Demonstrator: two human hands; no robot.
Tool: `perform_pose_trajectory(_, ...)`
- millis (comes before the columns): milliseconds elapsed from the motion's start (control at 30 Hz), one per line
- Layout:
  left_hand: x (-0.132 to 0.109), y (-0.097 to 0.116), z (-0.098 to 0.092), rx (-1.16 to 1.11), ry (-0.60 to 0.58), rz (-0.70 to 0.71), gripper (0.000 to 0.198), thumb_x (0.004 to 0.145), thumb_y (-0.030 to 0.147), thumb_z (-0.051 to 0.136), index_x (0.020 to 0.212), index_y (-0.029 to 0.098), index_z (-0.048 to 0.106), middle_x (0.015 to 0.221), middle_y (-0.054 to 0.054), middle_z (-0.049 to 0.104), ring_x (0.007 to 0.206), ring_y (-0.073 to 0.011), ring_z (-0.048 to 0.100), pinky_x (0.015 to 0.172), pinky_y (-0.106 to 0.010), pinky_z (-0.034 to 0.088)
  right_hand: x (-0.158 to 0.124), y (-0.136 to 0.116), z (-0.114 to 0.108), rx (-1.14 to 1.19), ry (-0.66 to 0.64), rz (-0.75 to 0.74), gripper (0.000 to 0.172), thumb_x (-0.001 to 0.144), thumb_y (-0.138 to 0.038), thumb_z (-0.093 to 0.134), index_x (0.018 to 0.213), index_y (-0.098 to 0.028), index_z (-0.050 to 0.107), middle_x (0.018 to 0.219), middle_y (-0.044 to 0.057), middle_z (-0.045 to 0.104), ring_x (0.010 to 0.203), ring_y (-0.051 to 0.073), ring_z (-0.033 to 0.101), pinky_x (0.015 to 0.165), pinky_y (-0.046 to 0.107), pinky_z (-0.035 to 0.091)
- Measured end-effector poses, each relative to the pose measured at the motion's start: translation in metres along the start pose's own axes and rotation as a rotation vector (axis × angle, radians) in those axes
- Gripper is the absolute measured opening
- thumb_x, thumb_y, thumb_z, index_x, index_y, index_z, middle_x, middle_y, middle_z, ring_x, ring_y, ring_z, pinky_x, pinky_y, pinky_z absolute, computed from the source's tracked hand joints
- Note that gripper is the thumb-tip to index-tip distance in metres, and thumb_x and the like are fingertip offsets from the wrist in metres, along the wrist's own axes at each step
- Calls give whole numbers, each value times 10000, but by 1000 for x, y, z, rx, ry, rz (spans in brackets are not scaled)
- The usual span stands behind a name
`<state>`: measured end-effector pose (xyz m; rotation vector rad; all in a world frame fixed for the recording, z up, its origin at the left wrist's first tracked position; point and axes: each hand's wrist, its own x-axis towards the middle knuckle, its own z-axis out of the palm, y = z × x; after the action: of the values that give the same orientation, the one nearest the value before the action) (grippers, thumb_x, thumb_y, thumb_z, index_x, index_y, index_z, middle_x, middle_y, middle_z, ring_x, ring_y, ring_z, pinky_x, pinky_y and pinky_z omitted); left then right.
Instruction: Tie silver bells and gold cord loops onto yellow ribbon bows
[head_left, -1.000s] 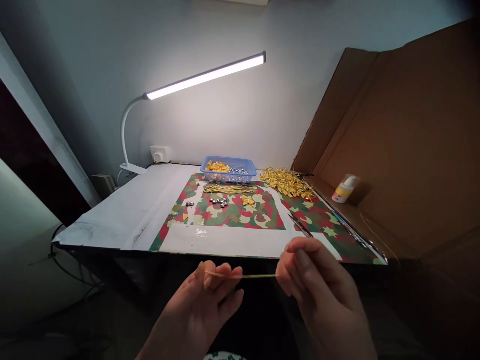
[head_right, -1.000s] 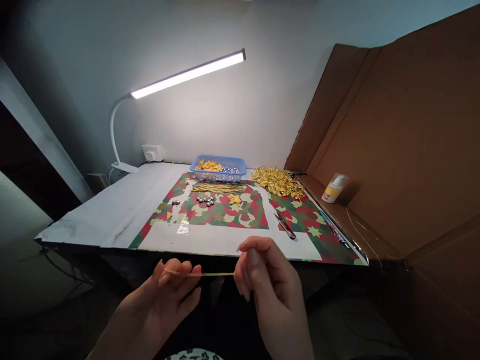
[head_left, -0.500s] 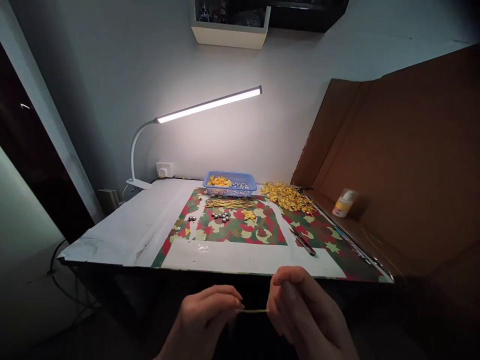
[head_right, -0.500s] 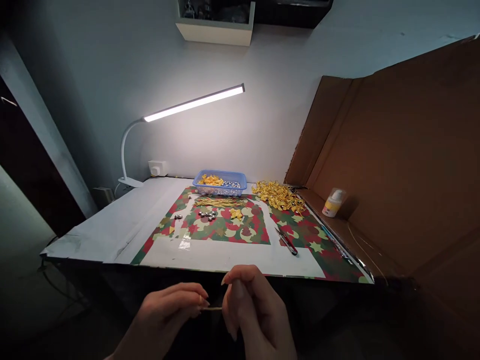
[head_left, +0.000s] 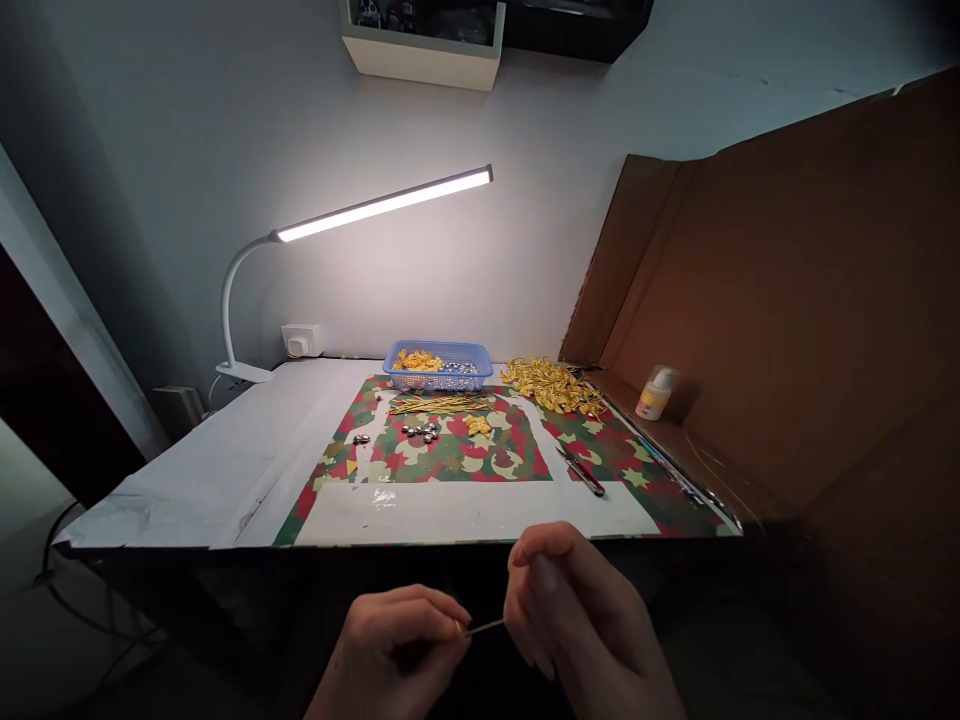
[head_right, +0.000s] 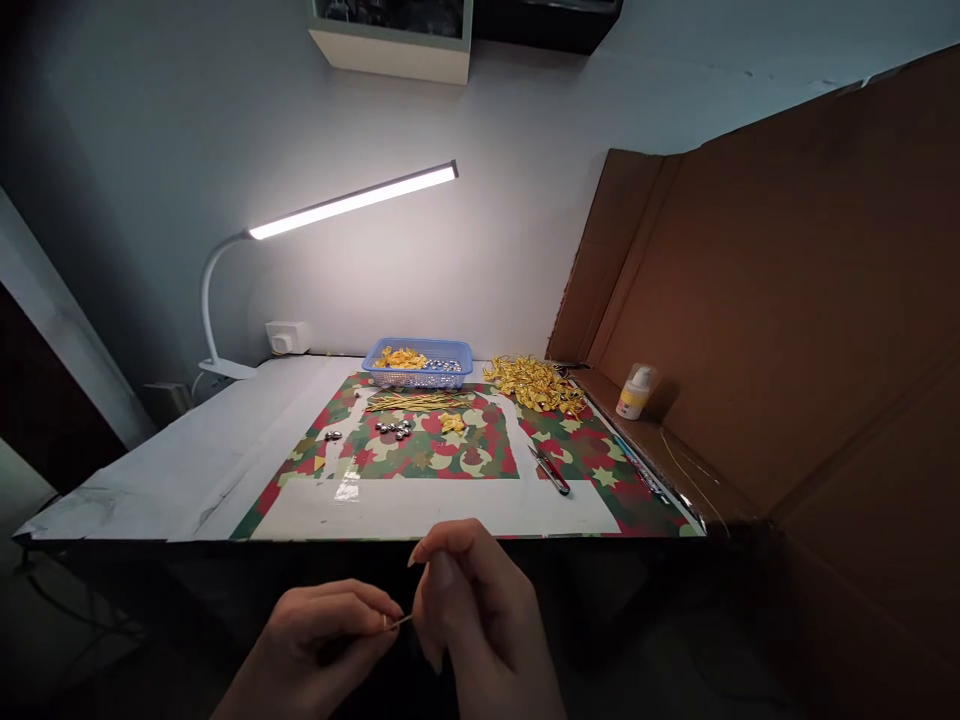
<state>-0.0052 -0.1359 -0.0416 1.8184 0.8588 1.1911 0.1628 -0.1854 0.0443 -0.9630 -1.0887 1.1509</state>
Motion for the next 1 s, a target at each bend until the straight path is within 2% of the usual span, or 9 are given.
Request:
perform_pose_trajectory(100, -1, 2, 1, -178, 52, -149, 210, 796, 177, 812, 594, 192, 757, 745, -92, 789, 631, -211, 717, 568, -257, 537, 0, 0, 1, 17, -14, -2, 429, 958, -612, 598, 861, -195, 637, 570, -58, 391, 535, 101, 318, 544, 274, 237)
perform_pose_trajectory(200, 0, 1, -3, -446, 117, -310, 221, 713, 148, 879, 571, 168, 711, 698, -51, 743, 583, -147, 633, 540, -218, 483, 0, 2, -1, 15, -25, -15, 413, 979, -591, 578, 871, -196, 630, 578, -60, 384, 543, 102, 324, 549, 273, 243)
perform_pose_trajectory(300, 3, 5, -12, -578, 138, -364, 275, 663, 152, 920, 559, 164, 666, 685, -14, 715, 550, -105, 576, 531, -202, 456, 1, 6, -6, 10, -42, -31, 391, 1003, -566, 554, 893, -198, 626, 594, -61, 390, 543, 98, 327, 544, 270, 243)
perform_pose_trajectory(467, 8, 23, -25, -772, 176, -453, 363, 590, 184, 979, 550, 164, 618, 654, 26, 666, 594, -116, 615, 584, -212, 502, 2, 9, -12, 0, -85, -25, 394, 1010, -573, 536, 921, -201, 628, 599, -63, 402, 536, 94, 342, 542, 265, 255)
perform_pose_trajectory(567, 8, 29, -25, -781, 177, -448, 379, 593, 191, 983, 552, 162, 608, 632, 29, 652, 587, -116, 607, 579, -215, 504, 1, 7, -10, -25, -56, -8, 412, 1002, -588, 543, 897, -198, 623, 582, -63, 393, 540, 96, 341, 548, 271, 247)
perform_pose_trajectory(733, 3, 24, -22, -682, 84, -419, 282, 653, 156, 947, 631, 178, 667, 630, 17, 672, 589, -120, 599, 595, -233, 497, 1, 4, -14, -7, 33, -36, 367, 993, -556, 580, 905, -206, 644, 609, -47, 427, 559, 102, 366, 548, 272, 256)
perform_pose_trajectory(900, 0, 24, -22, -711, 61, -413, 269, 653, 187, 948, 638, 188, 679, 637, 7, 667, 610, -134, 601, 635, -263, 526, 4, 10, -37, -6, 158, -137, 264, 1006, -479, 599, 952, -229, 661, 618, -36, 451, 567, 110, 404, 539, 263, 293)
perform_pose_trajectory(1000, 0, 26, -21, -684, 59, -408, 265, 647, 191, 949, 621, 184, 686, 648, 0, 659, 630, -139, 595, 696, -290, 550, 7, 15, -52, -6, 166, -179, 220, 1026, -442, 581, 992, -242, 666, 617, -44, 428, 566, 106, 404, 531, 257, 296)
